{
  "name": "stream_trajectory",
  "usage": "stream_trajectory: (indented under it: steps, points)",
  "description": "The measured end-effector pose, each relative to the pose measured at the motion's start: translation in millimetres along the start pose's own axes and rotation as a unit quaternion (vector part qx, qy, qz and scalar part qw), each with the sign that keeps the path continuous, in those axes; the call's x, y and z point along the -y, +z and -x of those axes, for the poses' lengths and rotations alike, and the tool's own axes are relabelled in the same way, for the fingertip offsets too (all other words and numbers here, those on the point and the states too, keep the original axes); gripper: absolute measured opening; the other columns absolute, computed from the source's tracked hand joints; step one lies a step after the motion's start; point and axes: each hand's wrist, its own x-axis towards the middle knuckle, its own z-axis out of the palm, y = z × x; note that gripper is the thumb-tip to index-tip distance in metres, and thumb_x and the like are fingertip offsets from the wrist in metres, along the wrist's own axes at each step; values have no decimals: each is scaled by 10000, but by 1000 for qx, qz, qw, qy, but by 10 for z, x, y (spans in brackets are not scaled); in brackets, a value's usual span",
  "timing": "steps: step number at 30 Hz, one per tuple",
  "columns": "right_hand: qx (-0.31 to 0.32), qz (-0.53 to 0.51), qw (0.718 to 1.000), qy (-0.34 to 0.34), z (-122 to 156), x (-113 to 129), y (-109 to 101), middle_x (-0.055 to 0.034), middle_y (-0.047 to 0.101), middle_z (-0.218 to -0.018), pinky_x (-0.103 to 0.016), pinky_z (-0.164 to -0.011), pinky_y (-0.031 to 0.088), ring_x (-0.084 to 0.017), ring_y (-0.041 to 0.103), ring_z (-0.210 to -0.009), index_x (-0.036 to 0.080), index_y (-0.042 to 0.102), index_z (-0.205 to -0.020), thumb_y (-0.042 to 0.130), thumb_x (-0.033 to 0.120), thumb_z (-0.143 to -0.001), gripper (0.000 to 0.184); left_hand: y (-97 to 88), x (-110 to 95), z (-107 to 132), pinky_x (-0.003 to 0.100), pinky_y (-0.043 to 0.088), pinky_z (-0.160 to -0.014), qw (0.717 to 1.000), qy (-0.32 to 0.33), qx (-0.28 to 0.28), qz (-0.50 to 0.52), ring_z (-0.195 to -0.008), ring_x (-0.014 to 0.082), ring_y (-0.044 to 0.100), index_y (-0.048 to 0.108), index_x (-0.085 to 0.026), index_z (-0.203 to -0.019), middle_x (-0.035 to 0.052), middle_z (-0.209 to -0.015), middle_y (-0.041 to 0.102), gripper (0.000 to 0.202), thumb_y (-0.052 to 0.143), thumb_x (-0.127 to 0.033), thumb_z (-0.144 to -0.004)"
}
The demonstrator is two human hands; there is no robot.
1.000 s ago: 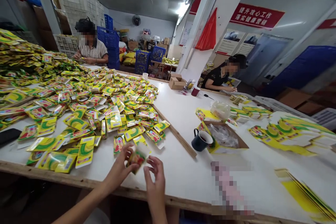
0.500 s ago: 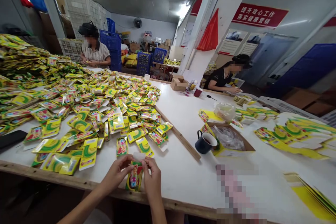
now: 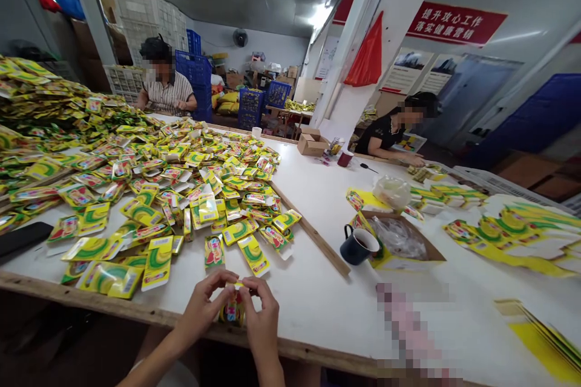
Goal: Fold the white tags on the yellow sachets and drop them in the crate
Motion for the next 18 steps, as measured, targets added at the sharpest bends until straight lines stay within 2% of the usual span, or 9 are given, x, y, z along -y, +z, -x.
stream_trajectory:
  steps: [3,7,14,18]
  points:
    - [-14,4,1000,20,-36,13,23,-47,713,-808,-281,-668,531,-199,655,-727,185,695,-871,640,358,-811,191,51,-23,-32,291,502,-718,999,-14,-33,-3,-749,186,625,645,-183,-892,38,-821,676,179,586,-345,-847]
    - [-20,-3,999,28,-76,12,34,-33,696,-737,-266,-624,522,-185,634,-676,178,676,-848,626,381,-821,211,82,5,-77,277,497,-670,998,-14,-63,-4,-700,179,611,643,-176,-814,28,-754,663,201,604,-373,-829]
    - [-7,-28,999,25,22,-121,56,-41,710,-867,-288,-734,534,-202,665,-802,203,683,-897,634,334,-819,161,-7,144,-39,296,514,-722,1000,5,-21,-14,-798,204,649,714,-201,-861,50,-855,717,162,639,-336,-816]
    - [1,-35,999,25,39,-87,123,-39,703,-850,-297,-758,532,-212,664,-834,214,677,-857,605,339,-826,148,-45,135,-29,306,522,-746,999,31,3,-41,-831,213,656,709,-197,-851,65,-869,722,153,604,-309,-848]
